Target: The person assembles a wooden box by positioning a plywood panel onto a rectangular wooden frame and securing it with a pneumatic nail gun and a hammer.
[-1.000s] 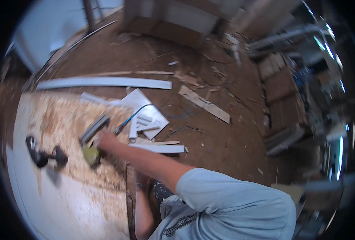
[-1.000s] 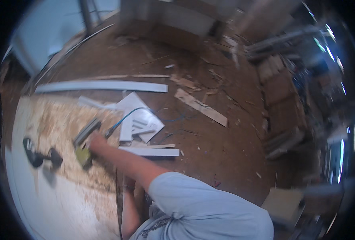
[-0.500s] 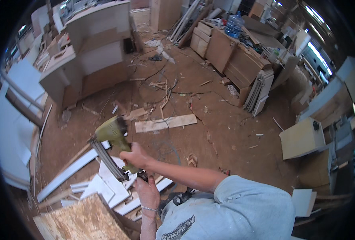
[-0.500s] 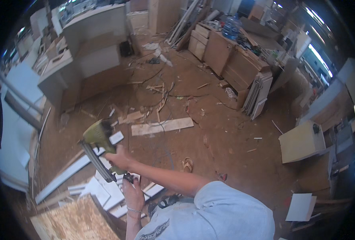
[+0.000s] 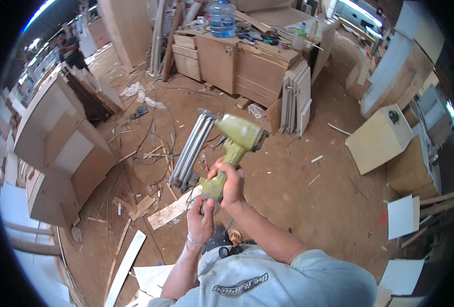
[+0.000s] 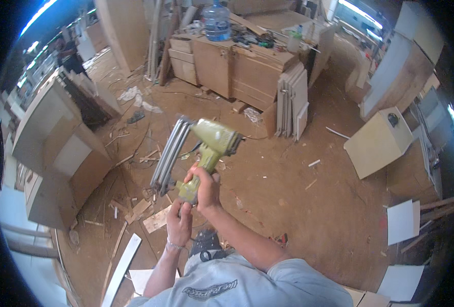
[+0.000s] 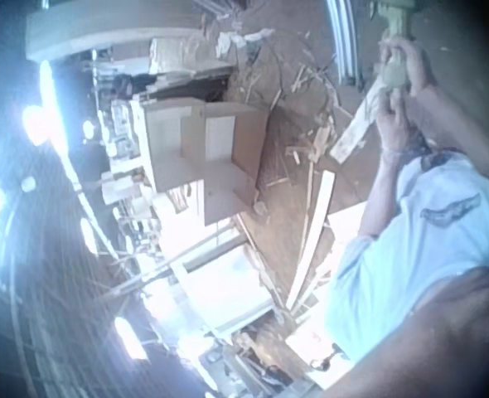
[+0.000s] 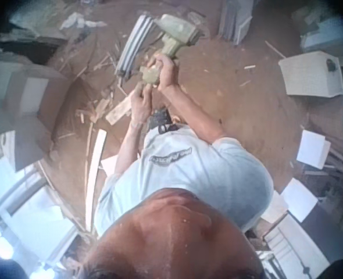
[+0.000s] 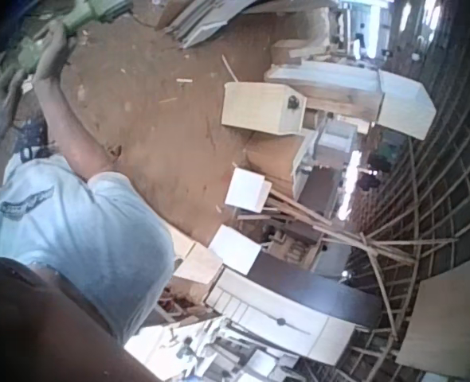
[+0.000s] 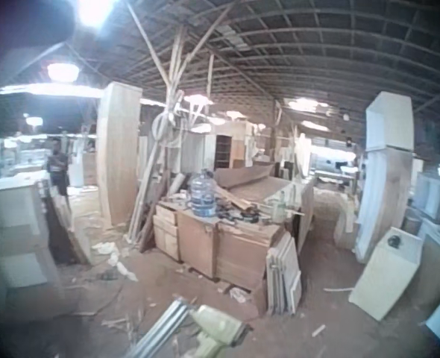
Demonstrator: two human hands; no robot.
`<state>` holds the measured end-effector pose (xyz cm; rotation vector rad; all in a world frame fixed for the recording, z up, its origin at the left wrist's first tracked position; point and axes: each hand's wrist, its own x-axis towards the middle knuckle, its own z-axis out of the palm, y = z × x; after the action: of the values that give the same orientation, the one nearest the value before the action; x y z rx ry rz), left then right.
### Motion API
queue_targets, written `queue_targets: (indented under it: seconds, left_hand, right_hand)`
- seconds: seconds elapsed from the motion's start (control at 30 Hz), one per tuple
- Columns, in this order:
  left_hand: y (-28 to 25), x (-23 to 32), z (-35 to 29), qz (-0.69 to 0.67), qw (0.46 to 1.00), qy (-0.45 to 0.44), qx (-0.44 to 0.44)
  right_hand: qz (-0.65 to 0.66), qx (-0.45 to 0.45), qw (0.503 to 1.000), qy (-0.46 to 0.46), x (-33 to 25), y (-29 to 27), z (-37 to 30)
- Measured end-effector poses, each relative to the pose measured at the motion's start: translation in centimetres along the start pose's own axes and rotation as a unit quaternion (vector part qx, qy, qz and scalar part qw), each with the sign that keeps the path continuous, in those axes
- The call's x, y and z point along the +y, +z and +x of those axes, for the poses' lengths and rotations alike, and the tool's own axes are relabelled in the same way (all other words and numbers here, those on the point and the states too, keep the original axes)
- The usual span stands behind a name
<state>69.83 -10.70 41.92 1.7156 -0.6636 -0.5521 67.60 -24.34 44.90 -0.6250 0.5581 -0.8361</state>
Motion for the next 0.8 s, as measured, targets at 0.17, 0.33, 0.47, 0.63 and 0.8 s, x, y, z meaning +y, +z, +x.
queue_targets:
  seconds: [0.17,0.33,0.47,0.63,0.8]
  left_hand:
    - [4.8,1.2,15.1,0.034,0.989,0.001,-0.146]
    - [9.2,-1.6,33.0,-0.081,0.974,-0.014,-0.211]
    - [11.7,-1.5,47.6,-0.205,0.929,-0.138,-0.277]
    - [12.8,2.3,60.8,-0.273,0.865,-0.252,-0.336]
    - [13.6,4.5,73.3,-0.348,0.793,-0.335,-0.372]
  right_hand:
    - [0.082,0.118,0.988,-0.053,-3.3,-2.2,13.1]
    - [0.108,0.174,0.978,-0.039,-4.1,-2.1,31.0]
    - [0.067,0.221,0.971,-0.062,-5.4,-0.1,44.9]
    - [0.063,0.241,0.961,-0.116,-8.4,3.9,56.2]
    - [0.096,0.194,0.969,-0.115,-10.2,6.6,68.5]
